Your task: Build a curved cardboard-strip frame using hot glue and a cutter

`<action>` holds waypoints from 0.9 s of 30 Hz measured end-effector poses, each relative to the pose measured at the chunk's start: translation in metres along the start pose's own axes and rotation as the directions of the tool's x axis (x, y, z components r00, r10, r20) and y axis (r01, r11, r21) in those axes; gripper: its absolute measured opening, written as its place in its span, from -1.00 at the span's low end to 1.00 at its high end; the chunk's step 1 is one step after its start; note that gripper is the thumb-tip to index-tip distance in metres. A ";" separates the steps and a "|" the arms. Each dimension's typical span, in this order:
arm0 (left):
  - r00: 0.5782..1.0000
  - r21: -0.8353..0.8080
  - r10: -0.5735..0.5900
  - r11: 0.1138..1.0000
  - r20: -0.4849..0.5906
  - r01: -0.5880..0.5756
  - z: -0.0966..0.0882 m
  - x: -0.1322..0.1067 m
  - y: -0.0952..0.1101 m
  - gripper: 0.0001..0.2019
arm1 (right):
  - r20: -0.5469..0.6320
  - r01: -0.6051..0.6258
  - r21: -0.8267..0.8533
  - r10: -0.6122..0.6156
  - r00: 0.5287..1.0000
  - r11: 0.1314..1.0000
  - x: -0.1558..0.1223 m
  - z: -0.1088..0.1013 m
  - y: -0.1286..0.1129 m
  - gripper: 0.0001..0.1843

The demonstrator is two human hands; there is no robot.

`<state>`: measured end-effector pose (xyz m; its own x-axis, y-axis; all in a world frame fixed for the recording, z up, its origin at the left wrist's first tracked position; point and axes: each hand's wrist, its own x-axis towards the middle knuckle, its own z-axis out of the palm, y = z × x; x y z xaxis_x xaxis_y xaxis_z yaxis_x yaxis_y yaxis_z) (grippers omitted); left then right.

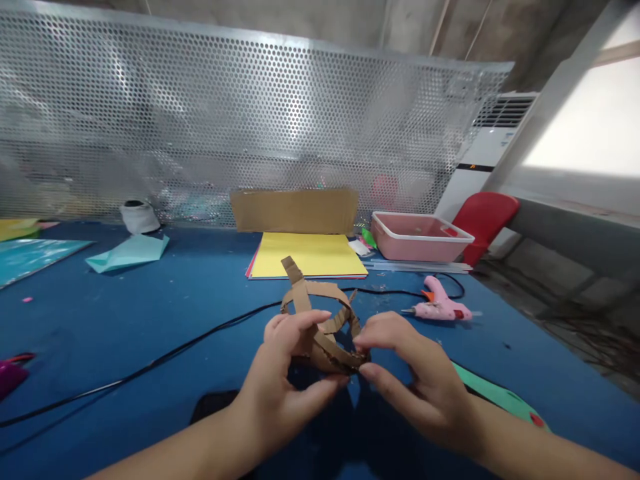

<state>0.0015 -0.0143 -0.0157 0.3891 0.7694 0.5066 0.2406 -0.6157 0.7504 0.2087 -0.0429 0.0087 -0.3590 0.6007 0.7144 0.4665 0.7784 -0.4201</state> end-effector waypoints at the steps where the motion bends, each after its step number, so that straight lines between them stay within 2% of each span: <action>1: 1.000 0.037 0.020 0.999 -0.004 -0.020 0.000 0.001 0.001 -0.40 | 0.004 0.001 0.013 -0.001 1.000 1.000 0.001 0.000 0.000 -0.81; 7: 0.989 0.186 0.136 0.972 0.065 -0.146 -0.003 0.001 0.004 -0.47 | 0.021 0.031 0.034 -0.032 0.999 0.999 0.000 0.002 0.000 -0.84; 9: 0.988 0.197 0.128 0.970 0.087 -0.143 -0.004 0.001 0.005 -0.52 | 0.035 0.052 0.016 -0.052 0.998 0.999 -0.002 0.002 0.001 -0.84; 12: 0.989 0.203 0.135 0.968 0.061 -0.145 -0.003 0.001 0.008 -0.63 | 0.045 0.079 -0.017 -0.078 0.996 0.997 -0.005 0.002 0.002 -0.82; 18: 0.997 0.152 0.076 0.985 0.011 -0.077 0.001 0.002 0.009 -0.51 | 0.043 0.112 -0.079 -0.109 0.993 0.991 -0.005 0.001 0.001 -0.82; 22: 0.990 0.221 0.127 0.966 0.054 -0.136 0.001 0.002 0.010 -0.63 | 0.068 0.117 -0.055 -0.113 0.991 0.992 -0.004 -0.001 -0.002 -0.81; 27: 0.986 0.220 0.130 0.964 0.107 -0.151 0.001 0.002 0.010 -0.69 | 0.086 0.113 -0.026 -0.110 0.990 0.993 -0.004 -0.002 -0.004 -0.80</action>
<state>0.0053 -0.0193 -0.0073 0.5095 0.6604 0.5516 0.3686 -0.7468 0.5536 0.2096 -0.0488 0.0081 -0.4763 0.5249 0.7054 0.4443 0.8360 -0.3221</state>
